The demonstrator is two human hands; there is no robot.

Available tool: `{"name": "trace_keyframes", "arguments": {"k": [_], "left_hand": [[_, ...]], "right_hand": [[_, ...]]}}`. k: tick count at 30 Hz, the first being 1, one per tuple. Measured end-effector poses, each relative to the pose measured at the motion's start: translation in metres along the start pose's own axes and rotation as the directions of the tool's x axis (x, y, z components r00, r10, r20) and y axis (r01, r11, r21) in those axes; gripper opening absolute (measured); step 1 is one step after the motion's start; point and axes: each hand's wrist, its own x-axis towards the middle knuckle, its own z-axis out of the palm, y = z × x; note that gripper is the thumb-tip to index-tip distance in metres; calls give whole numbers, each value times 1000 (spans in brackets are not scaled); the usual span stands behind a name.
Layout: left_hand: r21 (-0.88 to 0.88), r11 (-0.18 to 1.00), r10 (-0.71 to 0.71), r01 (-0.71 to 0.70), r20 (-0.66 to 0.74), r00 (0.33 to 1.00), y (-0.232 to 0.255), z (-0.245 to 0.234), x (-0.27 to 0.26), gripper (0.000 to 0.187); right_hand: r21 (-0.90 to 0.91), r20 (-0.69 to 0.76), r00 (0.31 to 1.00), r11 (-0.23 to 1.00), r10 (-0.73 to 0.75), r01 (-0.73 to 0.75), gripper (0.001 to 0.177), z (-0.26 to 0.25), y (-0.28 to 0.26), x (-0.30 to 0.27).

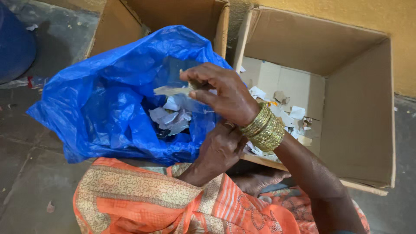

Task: The person sits on the floor and transfers small pieces of paper and plastic waste from a blue plastic bag into a cardboard box. The person handles items one at a time, occasionally tearing or unfolding them before placing them in the box.

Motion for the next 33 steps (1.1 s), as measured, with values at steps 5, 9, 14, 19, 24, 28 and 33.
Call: {"name": "trace_keyframes", "arguments": {"k": [5,9,14,19,24,28,33], "left_hand": [[9,1000,-15,15,28,999,-2,4,-2,19],[11,1000,9,-9,36,999,-7,8,-6,18],[15,999,47,-49,104,993,-14,6,-9,16],[153,986,59,-69,68,996,-4,5,-6,25],[125,990,48,-61,105,993,1,-3,-1,30],[126,992,14,-27,107,994,1,-3,0,33],[133,991,0,-14,108,994,1,-3,-2,33]], "right_hand": [[78,11,1000,997,17,-18,45,-2,0,1],[135,5,1000,991,-21,20,52,-7,-2,-5],[-41,144,980,989,-138,145,43,1,-3,-2],[231,16,999,973,-29,25,49,-28,21,-23],[188,-229,938,957,260,-219,34,-92,94,-63],[-234,-109,913,882,394,-409,59,-87,180,-106],[-582,159,851,744,500,-328,106,-24,252,-166]]}}
